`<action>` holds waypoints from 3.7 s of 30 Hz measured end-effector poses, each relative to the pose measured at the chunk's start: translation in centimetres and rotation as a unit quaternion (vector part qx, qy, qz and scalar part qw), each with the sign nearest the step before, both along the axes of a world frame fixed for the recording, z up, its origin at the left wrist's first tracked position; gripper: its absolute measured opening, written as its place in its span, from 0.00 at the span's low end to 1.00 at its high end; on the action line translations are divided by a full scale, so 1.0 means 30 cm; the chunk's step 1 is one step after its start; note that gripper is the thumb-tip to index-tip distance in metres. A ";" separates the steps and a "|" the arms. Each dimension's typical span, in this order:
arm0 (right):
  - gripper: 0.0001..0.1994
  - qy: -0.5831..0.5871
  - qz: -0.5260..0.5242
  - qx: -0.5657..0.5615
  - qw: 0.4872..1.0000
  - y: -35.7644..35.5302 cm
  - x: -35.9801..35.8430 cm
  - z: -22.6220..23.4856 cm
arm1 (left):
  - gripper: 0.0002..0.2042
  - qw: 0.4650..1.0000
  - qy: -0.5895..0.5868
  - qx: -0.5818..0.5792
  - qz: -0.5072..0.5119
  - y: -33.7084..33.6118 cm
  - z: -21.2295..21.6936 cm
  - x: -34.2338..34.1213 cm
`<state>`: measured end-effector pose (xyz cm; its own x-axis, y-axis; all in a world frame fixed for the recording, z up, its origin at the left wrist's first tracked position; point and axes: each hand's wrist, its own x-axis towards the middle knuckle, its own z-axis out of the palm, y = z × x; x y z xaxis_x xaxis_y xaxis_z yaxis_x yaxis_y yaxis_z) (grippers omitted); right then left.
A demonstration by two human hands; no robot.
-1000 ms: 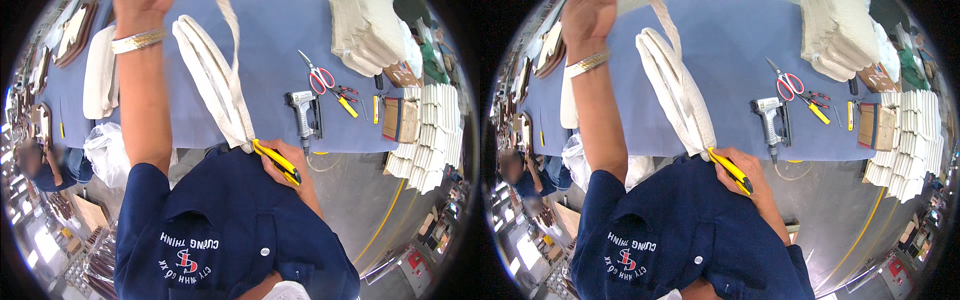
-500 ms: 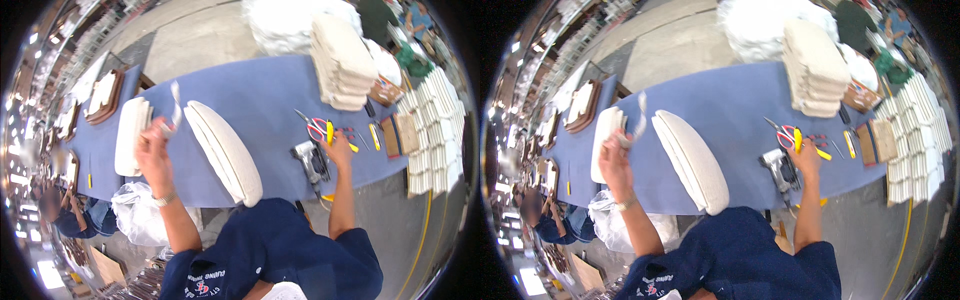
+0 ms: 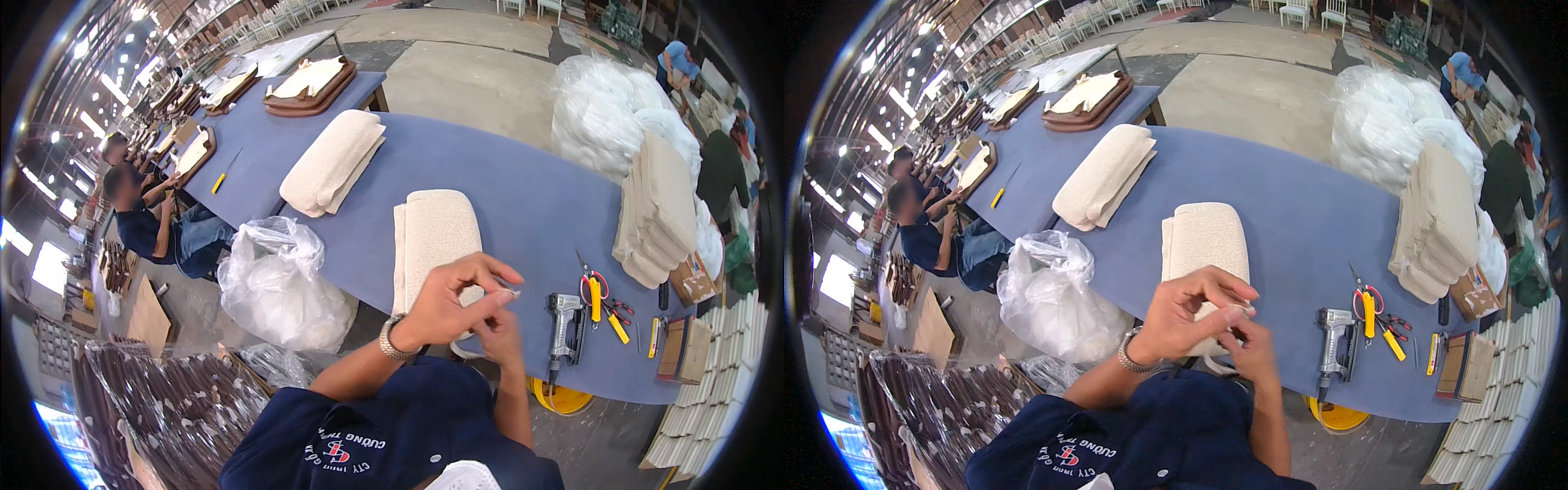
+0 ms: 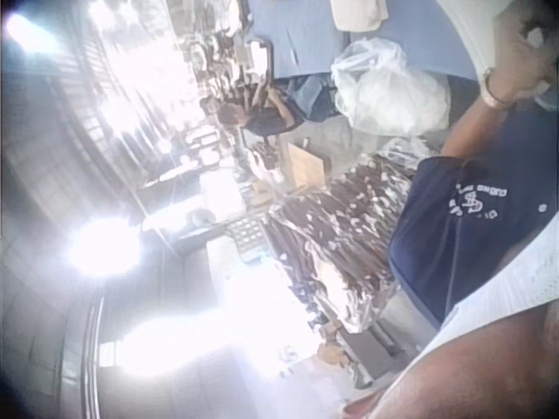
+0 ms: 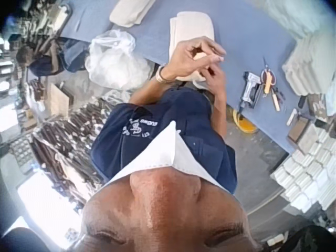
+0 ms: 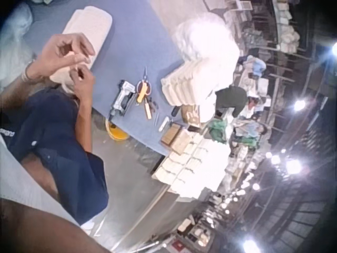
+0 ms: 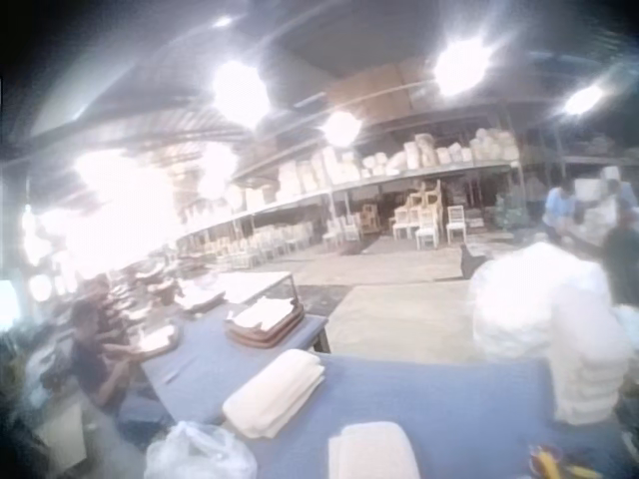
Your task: The person wraps a foam cushion with fabric, folds the edges, and uses a staple gun to secure the fabric. They trim excess fabric with a utility knife and repeat the process on another cushion, stacking finished items on the table.
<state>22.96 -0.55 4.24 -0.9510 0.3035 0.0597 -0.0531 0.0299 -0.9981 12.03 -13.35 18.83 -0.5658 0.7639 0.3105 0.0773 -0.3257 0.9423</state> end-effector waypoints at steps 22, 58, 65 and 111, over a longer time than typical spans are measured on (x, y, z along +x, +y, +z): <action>0.08 -0.510 -0.331 0.048 0.793 -1.127 1.282 -0.903 | 0.25 0.765 -0.250 0.243 -0.542 -0.623 0.325 0.444; 0.19 -0.264 -0.022 0.016 0.964 0.033 0.405 -0.746 | 0.33 0.935 -0.053 -0.252 0.242 -0.257 -0.268 0.129; 0.28 -0.286 -0.102 -0.168 0.938 0.030 0.075 -0.654 | 0.33 0.842 -0.181 -0.433 0.265 -0.437 -0.832 0.081; 0.26 -0.289 -0.046 -0.160 0.943 -0.191 -0.238 -0.503 | 0.44 0.916 -0.083 -0.293 0.259 -0.392 -0.695 -0.277</action>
